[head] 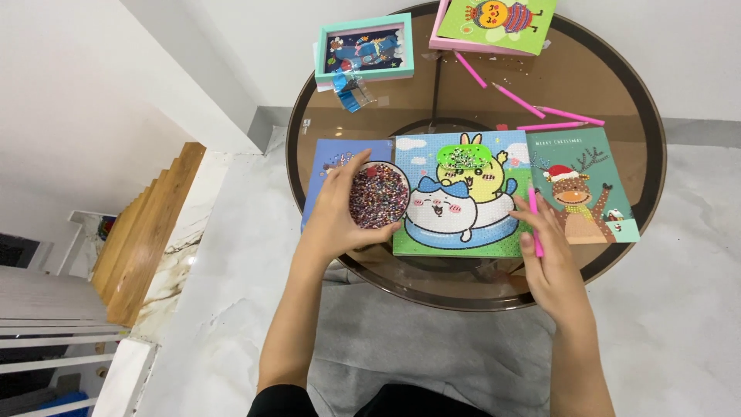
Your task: A person is working on a diamond painting project, using a pen tool to apply small resin beads to a sticky canvas.
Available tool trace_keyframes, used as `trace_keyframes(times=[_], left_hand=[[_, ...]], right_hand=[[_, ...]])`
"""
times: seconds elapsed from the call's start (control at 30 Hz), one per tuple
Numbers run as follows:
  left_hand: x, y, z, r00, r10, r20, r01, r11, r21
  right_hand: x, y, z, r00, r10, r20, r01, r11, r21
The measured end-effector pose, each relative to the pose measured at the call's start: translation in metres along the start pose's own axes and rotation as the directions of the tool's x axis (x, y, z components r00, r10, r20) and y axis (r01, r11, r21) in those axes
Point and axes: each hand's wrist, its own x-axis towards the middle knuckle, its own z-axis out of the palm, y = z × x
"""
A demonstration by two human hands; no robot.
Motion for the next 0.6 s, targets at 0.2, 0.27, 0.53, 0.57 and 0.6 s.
trace_keyframes(times=[0.2,0.27,0.53,0.57,0.6], left_hand=[[-0.011,-0.01,-0.006,0.999,-0.02,-0.041,0.02,1.0,0.002],[-0.016,-0.011,0.0,0.999,-0.029,-0.027,0.028,0.999,-0.015],[-0.031,-0.018,0.031,1.0,-0.012,0.021,0.013,0.997,-0.078],[-0.031,-0.019,0.033,1.0,-0.01,0.022,0.012,0.996,-0.088],[-0.032,-0.019,0.036,1.0,-0.009,0.024,0.011,0.995,-0.099]], right_hand=[[-0.001,0.004,0.001,1.0,-0.009,-0.014,0.009,1.0,-0.016],[0.0,0.008,0.002,1.0,-0.014,-0.02,0.013,1.0,-0.026],[0.081,0.01,-0.003,0.98,-0.042,0.196,0.109,0.933,-0.343],[0.095,0.01,-0.002,0.961,-0.005,0.277,0.089,0.952,-0.292],[0.109,0.01,-0.002,0.934,0.028,0.357,0.064,0.968,-0.242]])
